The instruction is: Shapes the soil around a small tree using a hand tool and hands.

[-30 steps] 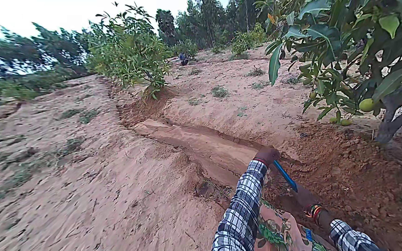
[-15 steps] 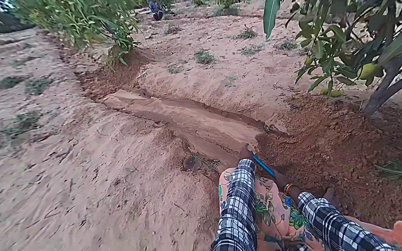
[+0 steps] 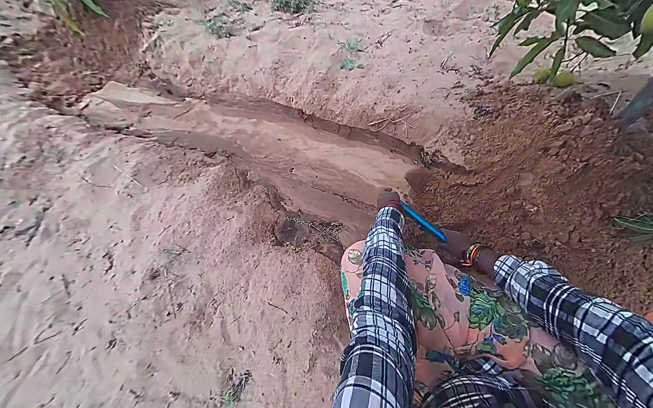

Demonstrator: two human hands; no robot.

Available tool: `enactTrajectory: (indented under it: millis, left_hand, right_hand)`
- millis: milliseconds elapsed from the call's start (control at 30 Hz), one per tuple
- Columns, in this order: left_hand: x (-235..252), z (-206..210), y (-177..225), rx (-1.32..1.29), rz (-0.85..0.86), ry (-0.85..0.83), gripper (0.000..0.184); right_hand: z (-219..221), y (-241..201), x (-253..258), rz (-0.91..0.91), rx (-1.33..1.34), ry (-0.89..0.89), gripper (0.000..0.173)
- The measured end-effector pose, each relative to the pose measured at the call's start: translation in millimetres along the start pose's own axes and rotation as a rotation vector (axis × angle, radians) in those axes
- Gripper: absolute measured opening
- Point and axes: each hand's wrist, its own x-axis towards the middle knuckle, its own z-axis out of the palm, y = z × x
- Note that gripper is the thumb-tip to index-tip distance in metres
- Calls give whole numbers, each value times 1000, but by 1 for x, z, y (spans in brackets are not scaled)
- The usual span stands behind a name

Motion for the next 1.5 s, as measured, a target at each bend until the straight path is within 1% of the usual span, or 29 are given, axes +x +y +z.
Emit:
enactTrajectory:
  millis: [67,133,233,300,367,400,467,533,600,633,700,767,800,833,867,900,933,967,1033,1067,1100,1133,1200,1267,1300,1333,1400,1500]
  left_hand:
    - [29,3,-6,-56,-52,-92,39]
    - [47,3,-14,-201,-67,-146,39]
    - [49,-8,-29,-551,-116,-243,44]
    - [47,-16,-34,-654,-134,-278,45]
    - [50,-17,-44,-692,-114,-317,43]
    - [55,-14,-51,-712,-80,-365,41]
    - [66,-7,-58,-702,15,-523,35]
    - [70,0,-47,-648,97,-696,30]
    - [67,12,-32,-625,126,-820,33]
    - [65,16,-26,-636,135,-860,35]
    - [62,19,-19,-711,173,-887,38]
    - [64,12,-21,-938,224,-839,41]
    - [68,5,-24,-1084,256,-767,42]
    - [75,-4,-27,-1203,289,-652,44]
    - [82,-12,-30,-1267,282,-494,42]
    - [88,-21,-34,-1262,221,-335,42]
    - [94,-27,-37,-1217,118,-189,43]
    - [99,-27,-42,-1169,8,-85,44]
    - [108,-23,-48,-1156,-189,30,45]
    - [109,-22,-49,-1161,-241,52,46]
    - [109,-22,-48,-1151,-257,61,47]
    - [108,-23,-49,-1124,-246,60,49]
    - [106,-25,-48,-1060,-238,86,50]
    - [107,-25,-49,-1016,-259,86,51]
    - [108,-25,-50,-984,-268,59,52]
    - [109,-24,-51,-951,-280,21,54]
    - [106,-23,-48,-886,-310,-43,56]
    - [100,-18,-51,-793,-313,-91,61]
  right_hand:
    - [-4,-2,1,11,2,-11,44]
    - [-7,-4,2,20,-4,-31,44]
    - [-13,-5,1,0,-7,-51,44]
    - [-22,-5,2,-19,-15,-65,43]
    - [-32,-3,0,-3,-54,-111,46]
    - [-37,0,-1,3,-79,-116,47]
    - [-52,11,-5,24,-114,-122,47]
    - [-69,31,-10,55,-139,-118,45]
    - [-83,53,-20,99,-153,-115,44]
    - [-87,64,-24,108,-151,-99,45]
    - [-86,74,-28,118,-111,-52,49]
    - [-81,58,-31,117,-13,17,50]
    - [-78,43,-29,97,49,73,49]
    - [-76,25,-24,76,104,120,51]
    - [-76,7,-19,59,152,161,51]
    - [-77,-12,-13,33,190,211,51]
    - [-79,-31,-9,-1,224,280,51]
    - [-81,-47,-4,-50,266,369,49]
    - [-87,-76,4,-173,360,532,46]
    - [-88,-85,9,-219,383,583,46]
    - [-89,-90,14,-248,393,612,47]
    - [-89,-91,18,-252,390,609,47]
    - [-81,-79,29,-194,328,505,46]
    - [-71,-51,37,-39,192,237,50]
    - [-65,-33,40,22,121,107,49]
    - [-58,-15,40,63,67,28,50]
    - [-47,12,24,99,3,-15,49]
    - [-41,25,-4,112,-38,-3,44]
